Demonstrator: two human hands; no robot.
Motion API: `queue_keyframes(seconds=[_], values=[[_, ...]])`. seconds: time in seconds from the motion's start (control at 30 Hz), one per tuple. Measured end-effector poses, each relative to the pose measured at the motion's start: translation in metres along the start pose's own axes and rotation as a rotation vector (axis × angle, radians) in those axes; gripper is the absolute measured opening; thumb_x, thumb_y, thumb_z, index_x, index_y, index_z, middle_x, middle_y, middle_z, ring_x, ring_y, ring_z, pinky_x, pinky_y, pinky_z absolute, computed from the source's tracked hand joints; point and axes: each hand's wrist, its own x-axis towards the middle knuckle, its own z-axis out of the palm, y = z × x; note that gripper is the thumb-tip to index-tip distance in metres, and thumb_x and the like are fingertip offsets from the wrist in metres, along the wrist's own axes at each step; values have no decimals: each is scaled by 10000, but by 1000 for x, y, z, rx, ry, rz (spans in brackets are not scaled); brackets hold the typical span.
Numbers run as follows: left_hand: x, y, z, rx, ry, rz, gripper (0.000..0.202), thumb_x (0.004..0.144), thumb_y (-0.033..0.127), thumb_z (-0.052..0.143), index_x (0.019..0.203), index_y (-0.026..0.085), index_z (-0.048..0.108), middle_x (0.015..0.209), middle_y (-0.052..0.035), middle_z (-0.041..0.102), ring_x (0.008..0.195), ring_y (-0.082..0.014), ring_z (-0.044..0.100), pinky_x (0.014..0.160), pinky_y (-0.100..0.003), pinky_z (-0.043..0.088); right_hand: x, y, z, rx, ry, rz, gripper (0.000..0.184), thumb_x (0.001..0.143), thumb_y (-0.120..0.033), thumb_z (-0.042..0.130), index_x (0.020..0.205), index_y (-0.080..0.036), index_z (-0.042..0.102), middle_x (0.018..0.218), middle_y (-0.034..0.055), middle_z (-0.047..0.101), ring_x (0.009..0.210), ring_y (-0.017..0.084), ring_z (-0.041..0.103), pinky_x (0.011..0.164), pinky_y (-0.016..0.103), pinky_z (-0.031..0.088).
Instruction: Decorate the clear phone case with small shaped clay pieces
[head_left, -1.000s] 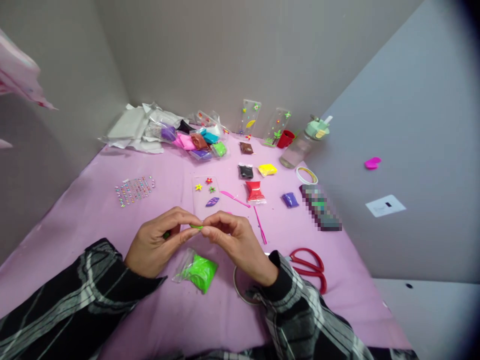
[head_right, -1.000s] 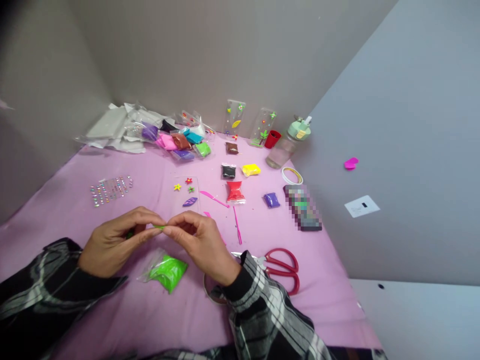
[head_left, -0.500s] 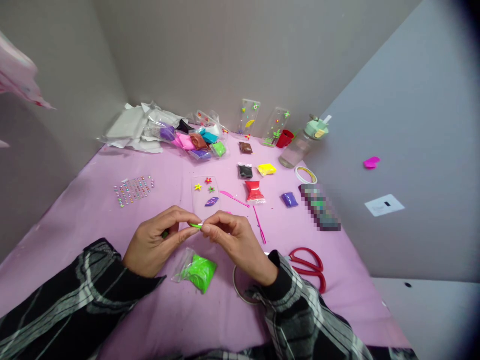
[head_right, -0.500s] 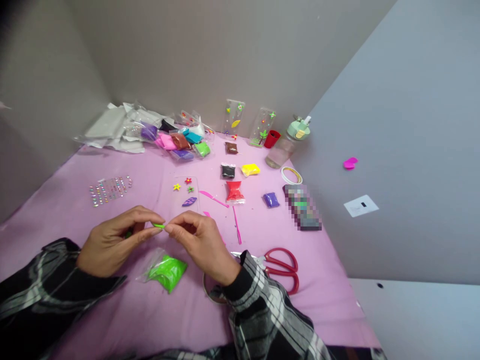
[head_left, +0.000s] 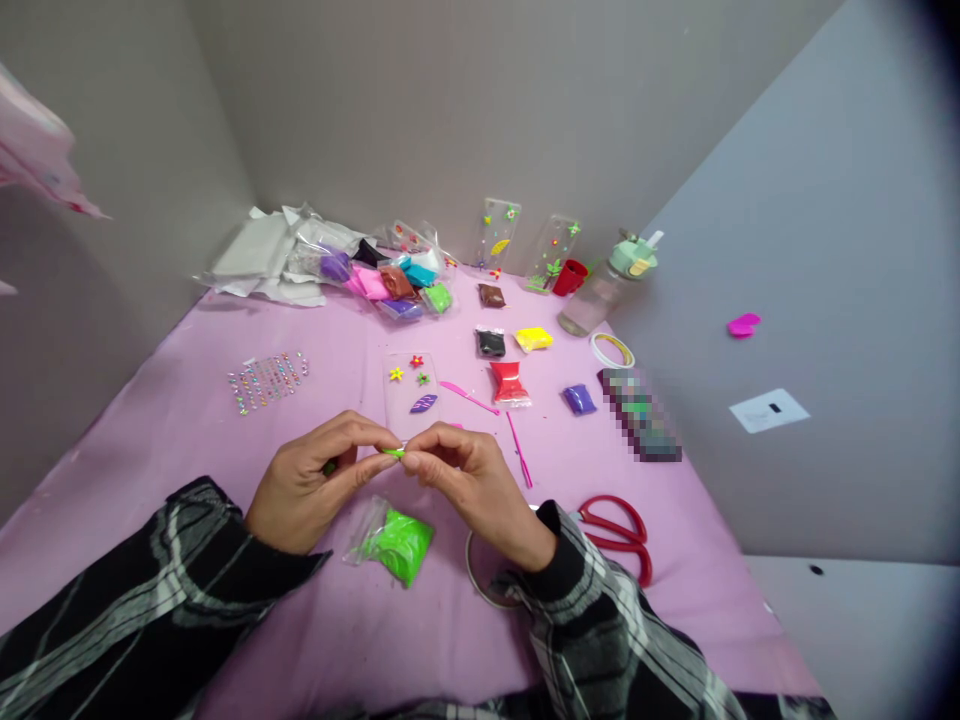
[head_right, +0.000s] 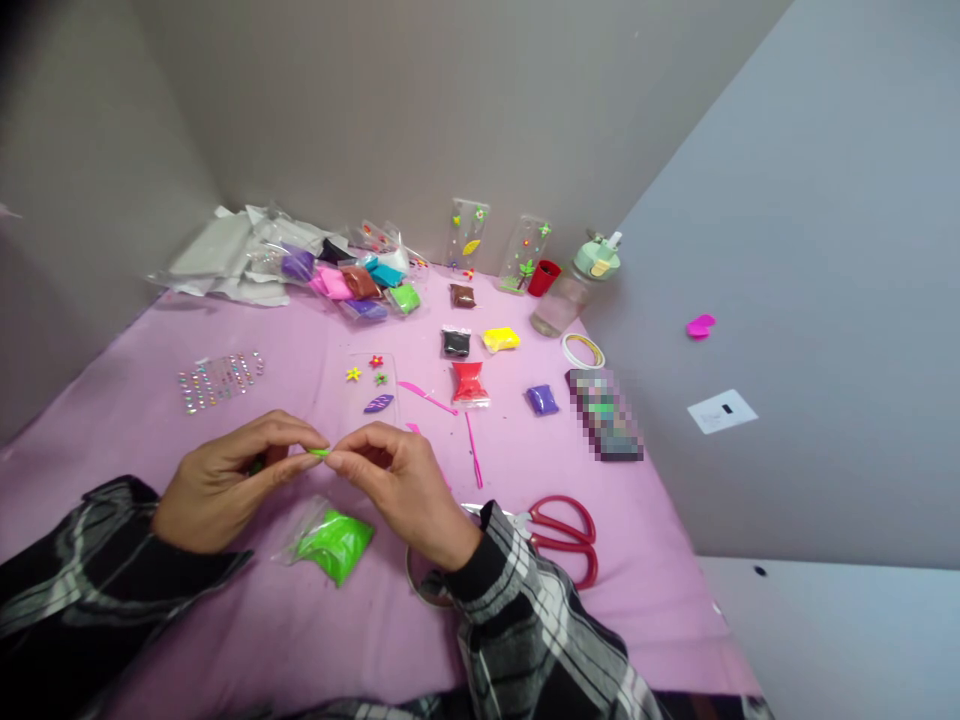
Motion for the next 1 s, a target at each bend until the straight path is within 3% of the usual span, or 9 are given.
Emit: queue_keyframes(seconds=[0.2, 0.4, 0.73, 1.0], values=[[0, 3, -1, 13, 6, -84, 84, 873, 179, 658, 880, 223, 729, 762, 29, 671, 601, -94, 550, 578, -209, 425, 1, 0, 2, 32, 17, 21, 204, 791, -360, 763, 804, -170, 690, 721, -22, 623, 641, 95, 516, 607, 230, 411], [-2, 0, 0, -13, 16, -129, 106, 862, 176, 667, 911, 248, 727, 801, 43, 693, 591, -88, 527, 575, -211, 410, 0, 1, 1, 44, 12, 37, 214, 800, -379, 752, 836, -175, 700, 699, -31, 609, 625, 93, 508, 598, 230, 407], [-1, 0, 1, -25, 8, -117, 135, 849, 152, 674, 933, 242, 730, 816, 46, 686, 535, -71, 454, 537, -209, 377, 2, 4, 2, 32, 13, 6, 241, 770, -339, 794, 920, -182, 691, 707, -39, 595, 639, 96, 523, 607, 225, 422], [0, 1, 0, -8, 14, -106, 111, 856, 164, 674, 919, 239, 726, 812, 43, 681, 532, -74, 444, 533, -213, 369, 1, 3, 0, 8, 33, 12, 195, 822, -354, 740, 865, -168, 699, 727, -18, 616, 650, 98, 527, 615, 233, 416]])
